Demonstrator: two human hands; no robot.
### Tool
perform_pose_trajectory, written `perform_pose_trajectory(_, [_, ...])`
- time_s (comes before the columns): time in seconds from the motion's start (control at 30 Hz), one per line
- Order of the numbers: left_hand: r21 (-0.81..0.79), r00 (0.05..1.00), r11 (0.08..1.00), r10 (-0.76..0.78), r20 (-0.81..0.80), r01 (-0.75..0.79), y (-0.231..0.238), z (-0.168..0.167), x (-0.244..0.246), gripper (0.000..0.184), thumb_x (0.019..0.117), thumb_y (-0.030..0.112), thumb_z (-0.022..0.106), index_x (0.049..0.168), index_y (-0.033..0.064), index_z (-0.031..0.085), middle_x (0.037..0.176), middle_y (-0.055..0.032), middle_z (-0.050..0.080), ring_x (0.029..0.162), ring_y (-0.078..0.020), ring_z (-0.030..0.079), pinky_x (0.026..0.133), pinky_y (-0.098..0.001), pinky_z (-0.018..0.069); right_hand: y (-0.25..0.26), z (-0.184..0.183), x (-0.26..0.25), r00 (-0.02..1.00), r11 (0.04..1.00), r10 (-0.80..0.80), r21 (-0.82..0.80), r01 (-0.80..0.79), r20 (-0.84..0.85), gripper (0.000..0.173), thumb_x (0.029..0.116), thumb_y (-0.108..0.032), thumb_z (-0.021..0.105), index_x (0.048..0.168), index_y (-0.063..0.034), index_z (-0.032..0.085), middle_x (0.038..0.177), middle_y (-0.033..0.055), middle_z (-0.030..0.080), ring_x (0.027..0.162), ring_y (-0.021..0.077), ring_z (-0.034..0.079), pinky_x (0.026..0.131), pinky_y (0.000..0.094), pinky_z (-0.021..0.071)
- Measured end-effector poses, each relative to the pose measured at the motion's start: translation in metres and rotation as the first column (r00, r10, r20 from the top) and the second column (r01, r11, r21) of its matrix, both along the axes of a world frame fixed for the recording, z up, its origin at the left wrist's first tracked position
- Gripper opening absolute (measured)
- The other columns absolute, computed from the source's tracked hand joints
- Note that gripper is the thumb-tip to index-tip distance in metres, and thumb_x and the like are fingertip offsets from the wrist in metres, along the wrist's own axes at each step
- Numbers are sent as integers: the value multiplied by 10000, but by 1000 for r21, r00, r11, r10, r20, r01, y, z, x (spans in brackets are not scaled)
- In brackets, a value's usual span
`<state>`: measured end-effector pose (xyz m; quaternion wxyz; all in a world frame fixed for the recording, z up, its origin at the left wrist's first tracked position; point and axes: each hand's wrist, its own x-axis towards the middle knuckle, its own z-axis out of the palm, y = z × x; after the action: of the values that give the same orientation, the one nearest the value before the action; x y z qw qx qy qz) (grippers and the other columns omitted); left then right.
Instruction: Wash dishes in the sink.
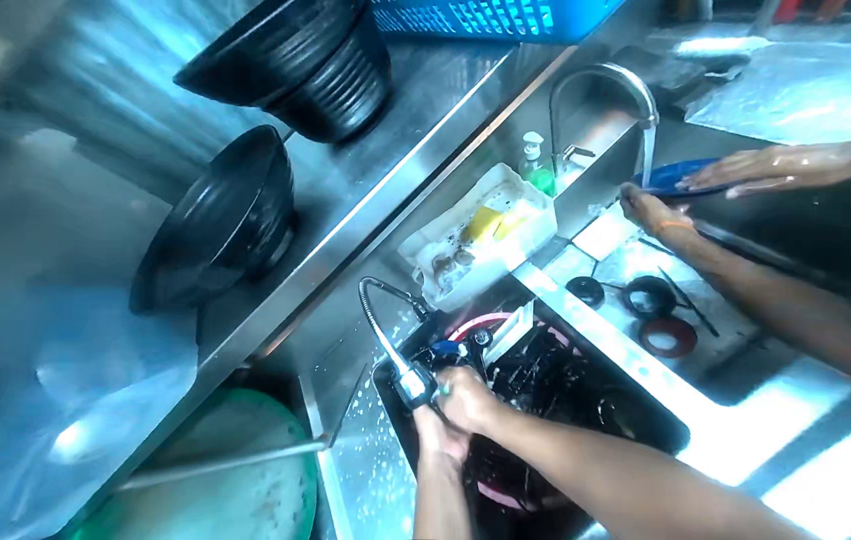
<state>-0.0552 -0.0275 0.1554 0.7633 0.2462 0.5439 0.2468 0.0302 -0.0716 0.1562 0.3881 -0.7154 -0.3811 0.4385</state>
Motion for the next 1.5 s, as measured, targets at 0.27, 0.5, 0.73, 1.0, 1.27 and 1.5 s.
perform_pose_trajectory(0.27, [104,997,995,15,-72,-8,-9,17,17,506,1076,528,283,1281,144,542,1140,-111,633,1009,-267,633,791,-535,550,0,19,9,925,977,182,-168,-131,333,286,1009,-67,478,1196,31,671,1346,229,609,1271,413,584,1040,582,501])
perform_pose_trajectory(0.5, [37,999,999,0,-38,2,12,-1,0,623,1029,654,239,1148,139,568,1028,-133,658,916,-313,653,711,-584,542,6,33,17,826,875,477,-256,-411,301,247,925,-150,630,1105,8,694,1215,235,666,1181,428,617,956,652,502])
perform_pose_trajectory(0.73, [60,997,998,-23,-72,27,-22,20,15,602,1068,579,175,1281,158,549,1128,-89,652,1005,-239,634,804,-503,550,3,4,-1,996,999,15,-29,-13,82,342,982,-260,507,1201,-111,722,1369,108,627,1314,289,565,1086,546,465])
perform_pose_trajectory(1.0, [192,1000,981,-21,-6,22,-4,-6,-11,461,1114,426,252,1191,89,557,914,-94,634,801,-179,655,700,-381,583,-24,5,-9,954,953,299,65,-297,-30,529,905,-333,654,1316,-9,578,1437,219,538,1364,394,493,1125,625,364])
perform_pose_trajectory(1.27, [106,995,990,-83,-60,89,3,-9,-17,552,1056,567,325,1218,124,611,1060,-129,690,944,-269,681,766,-521,571,-30,-7,-23,789,905,422,-151,-399,446,819,935,-329,674,1615,-80,292,1708,123,222,1586,347,144,1233,689,-45])
perform_pose_trajectory(1.5, [137,988,978,-156,-11,156,9,0,-23,638,1064,601,207,1102,106,607,905,-115,674,812,-242,670,692,-475,571,-18,8,-25,875,935,318,34,-354,365,566,864,-188,717,1397,-98,548,1269,178,670,1182,394,640,1002,645,489])
